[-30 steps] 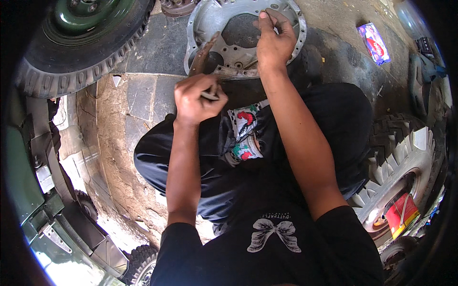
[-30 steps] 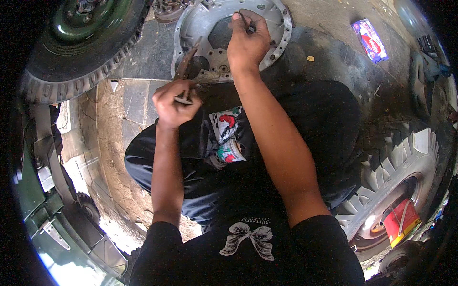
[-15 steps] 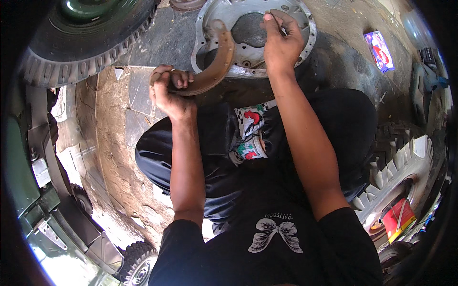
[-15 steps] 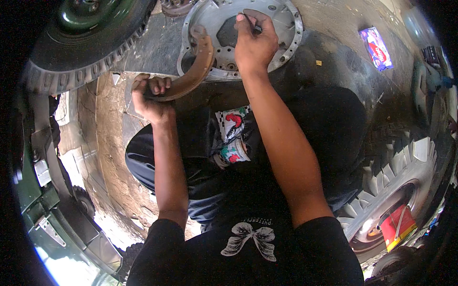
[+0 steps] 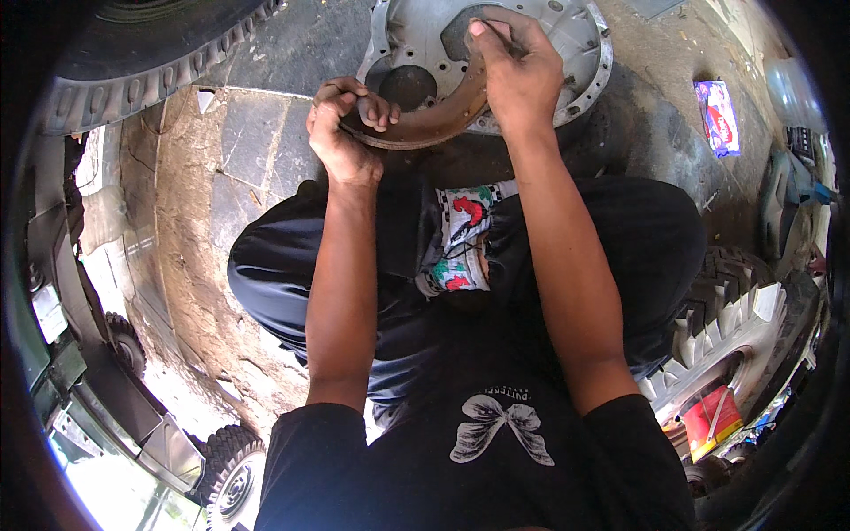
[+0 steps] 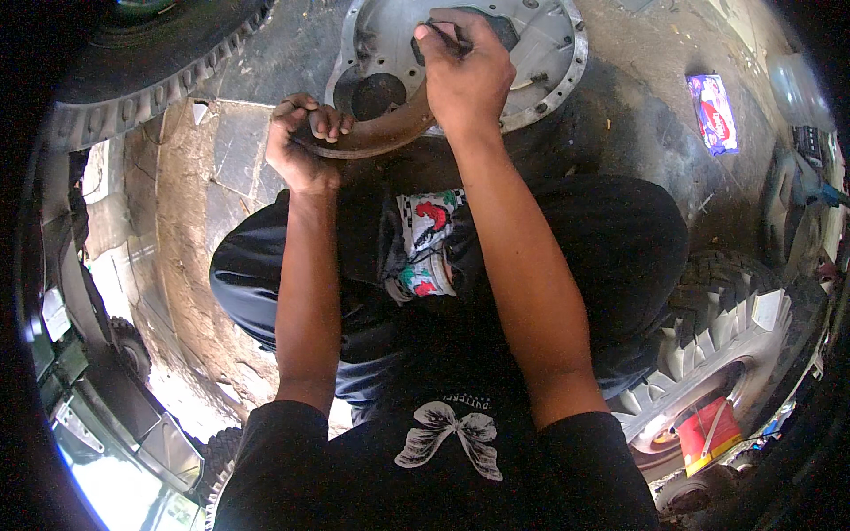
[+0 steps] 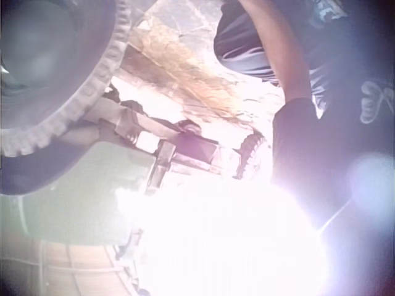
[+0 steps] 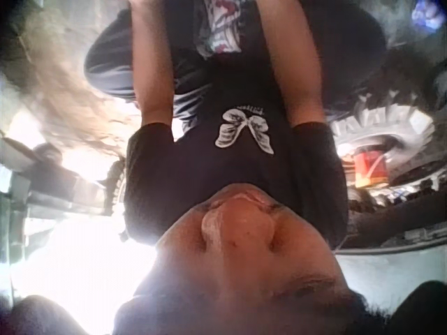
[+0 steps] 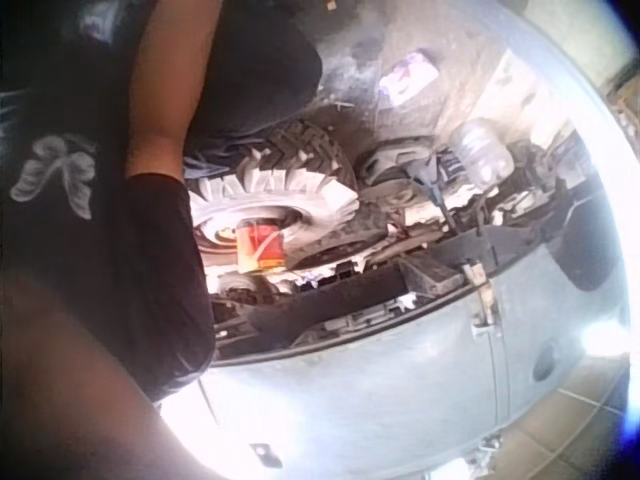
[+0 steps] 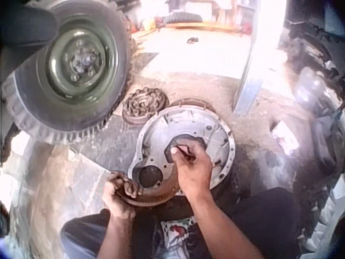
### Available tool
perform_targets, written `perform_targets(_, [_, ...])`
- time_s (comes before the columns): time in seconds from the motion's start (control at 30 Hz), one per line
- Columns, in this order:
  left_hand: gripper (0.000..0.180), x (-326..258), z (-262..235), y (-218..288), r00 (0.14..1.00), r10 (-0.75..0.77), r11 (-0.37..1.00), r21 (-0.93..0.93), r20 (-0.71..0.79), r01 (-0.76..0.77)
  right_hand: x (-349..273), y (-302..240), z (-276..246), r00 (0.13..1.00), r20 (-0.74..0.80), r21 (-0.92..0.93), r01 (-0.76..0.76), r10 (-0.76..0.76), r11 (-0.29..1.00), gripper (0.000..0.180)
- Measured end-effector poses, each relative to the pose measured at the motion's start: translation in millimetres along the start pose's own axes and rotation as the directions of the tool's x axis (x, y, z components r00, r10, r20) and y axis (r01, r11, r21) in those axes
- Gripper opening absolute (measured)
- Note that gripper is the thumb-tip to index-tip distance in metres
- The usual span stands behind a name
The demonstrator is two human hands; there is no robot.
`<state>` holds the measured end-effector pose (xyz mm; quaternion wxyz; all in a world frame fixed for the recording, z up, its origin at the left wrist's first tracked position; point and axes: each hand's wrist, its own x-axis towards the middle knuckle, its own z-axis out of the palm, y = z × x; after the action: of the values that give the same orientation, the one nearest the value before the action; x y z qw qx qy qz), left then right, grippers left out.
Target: The person sits on the floor and cleans a curved brake shoe with a small white block, then fits it into a brake drum housing. The person repeatedly adjusts the shoe and housing, aligning and seating the components by hand.
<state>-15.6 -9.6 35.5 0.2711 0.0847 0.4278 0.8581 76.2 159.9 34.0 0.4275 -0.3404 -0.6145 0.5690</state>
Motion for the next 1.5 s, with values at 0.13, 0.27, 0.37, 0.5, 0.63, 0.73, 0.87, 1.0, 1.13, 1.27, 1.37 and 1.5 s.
perform_targets(0.13, [0.022,6,0,5,0.999,-0.049,0.999,-0.009,0.014,0.049,-2,6,3,1.000,0.020,-0.034,-0.004,0.005,0.999,0.027])
perform_targets(0.27, [0.022,7,5,7,0.998,-0.045,0.999,0.031,0.040,0.044,-5,6,2,0.993,0.121,-0.130,0.024,-0.008,0.991,0.028])
perform_targets(0.37, [0.024,7,7,7,0.998,-0.057,0.998,0.013,0.010,0.057,-7,3,0,0.986,0.167,-0.197,0.029,0.005,0.980,0.025])
perform_targets(0.5, [0.026,10,4,10,0.994,-0.107,0.994,-0.024,0.005,0.107,-10,0,0,0.984,0.176,-0.299,0.061,-0.008,0.952,0.021])
perform_targets(0.63, [0.031,20,-3,13,0.984,-0.166,0.986,-0.018,-0.061,0.165,-9,-5,-6,0.988,0.111,-0.428,0.142,-0.104,0.893,0.018])
perform_targets(0.73, [0.032,28,-15,21,0.967,-0.242,0.970,-0.017,-0.075,0.241,-4,1,-12,0.998,0.022,-0.415,0.063,-0.059,0.908,0.016])
perform_targets(0.87, [0.033,36,-22,24,0.948,-0.270,0.957,0.058,-0.170,0.283,-3,16,-13,0.991,0.084,-0.458,-0.054,0.104,0.887,0.023])
perform_targets(1.0, [0.031,43,-34,7,0.944,-0.161,0.977,0.087,-0.287,0.193,-6,19,-12,0.977,0.160,-0.425,-0.063,0.144,0.903,0.023])
perform_targets(1.13, [0.020,57,-79,-1,0.921,-0.061,0.987,0.115,-0.386,0.113,-8,9,-9,0.968,0.190,-0.459,-0.058,0.161,0.887,0.022])
perform_targets(1.27, [0.023,56,-71,-10,0.861,-0.006,0.991,0.114,-0.509,0.075,-13,-3,-15,0.964,0.195,-0.496,-0.061,0.180,0.866,0.023])
perform_targets(1.37, [0.019,56,-62,-15,0.849,-0.007,0.991,0.109,-0.528,0.076,-10,-3,-20,0.956,0.228,-0.532,-0.039,0.187,0.846,0.025])
perform_targets(1.5, [0.020,58,-57,-22,0.874,-0.055,0.991,0.077,-0.484,0.105,-8,-10,-27,0.943,0.261,-0.604,-0.006,0.205,0.797,0.027])
